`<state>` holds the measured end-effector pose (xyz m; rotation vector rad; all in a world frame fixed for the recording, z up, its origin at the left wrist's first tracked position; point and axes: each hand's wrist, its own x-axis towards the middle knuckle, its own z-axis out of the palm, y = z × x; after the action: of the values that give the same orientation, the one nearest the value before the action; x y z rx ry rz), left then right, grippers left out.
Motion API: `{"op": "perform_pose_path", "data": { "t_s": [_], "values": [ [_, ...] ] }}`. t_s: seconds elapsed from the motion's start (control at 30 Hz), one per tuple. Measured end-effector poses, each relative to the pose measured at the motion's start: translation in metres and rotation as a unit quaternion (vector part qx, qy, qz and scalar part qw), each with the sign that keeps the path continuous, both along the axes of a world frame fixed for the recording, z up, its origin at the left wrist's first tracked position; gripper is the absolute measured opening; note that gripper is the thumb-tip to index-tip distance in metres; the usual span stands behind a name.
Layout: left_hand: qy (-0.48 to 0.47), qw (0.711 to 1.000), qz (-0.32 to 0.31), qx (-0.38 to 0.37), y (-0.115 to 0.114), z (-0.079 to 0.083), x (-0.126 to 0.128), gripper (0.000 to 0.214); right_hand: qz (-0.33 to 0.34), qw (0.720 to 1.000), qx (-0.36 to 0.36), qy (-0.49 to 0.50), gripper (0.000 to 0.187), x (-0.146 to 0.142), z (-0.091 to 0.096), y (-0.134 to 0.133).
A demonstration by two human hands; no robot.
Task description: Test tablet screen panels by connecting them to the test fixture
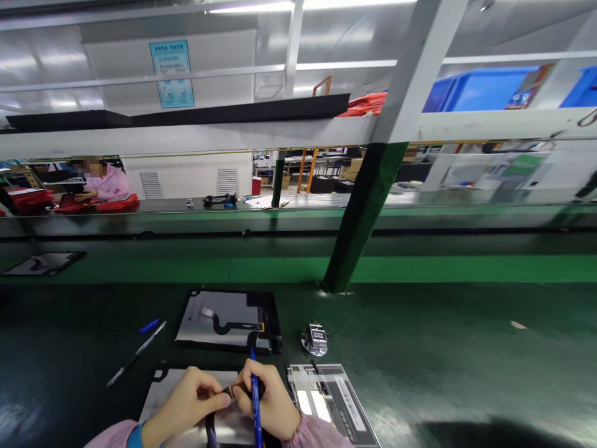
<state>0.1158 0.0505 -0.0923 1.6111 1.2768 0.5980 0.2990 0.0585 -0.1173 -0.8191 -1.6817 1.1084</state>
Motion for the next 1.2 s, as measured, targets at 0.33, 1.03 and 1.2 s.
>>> {"op": "perform_pose_path", "data": {
  "t_s": [0.33, 1.03, 1.2],
  "values": [
    [0.005, 1.0, -0.023, -0.012, -0.001, -0.002, -0.003, 0.025, -0.031, 0.992, 0.096, -0.073, 0.034, -0.001, 0.0, -0.004],
    [-0.018, 1.0, -0.006, -0.02, -0.001, 0.009, -0.007, 0.023, -0.02, 0.998, 0.039, -0.035, 0.044, -0.005, 0.002, 0.001],
    [0.079, 0.996, 0.002, 0.034, -0.041, 0.004, -0.078, 0.106, -0.205, 0.963, 0.136, -0.108, 0.029, 0.057, -0.003, -0.008]
  ]
}}
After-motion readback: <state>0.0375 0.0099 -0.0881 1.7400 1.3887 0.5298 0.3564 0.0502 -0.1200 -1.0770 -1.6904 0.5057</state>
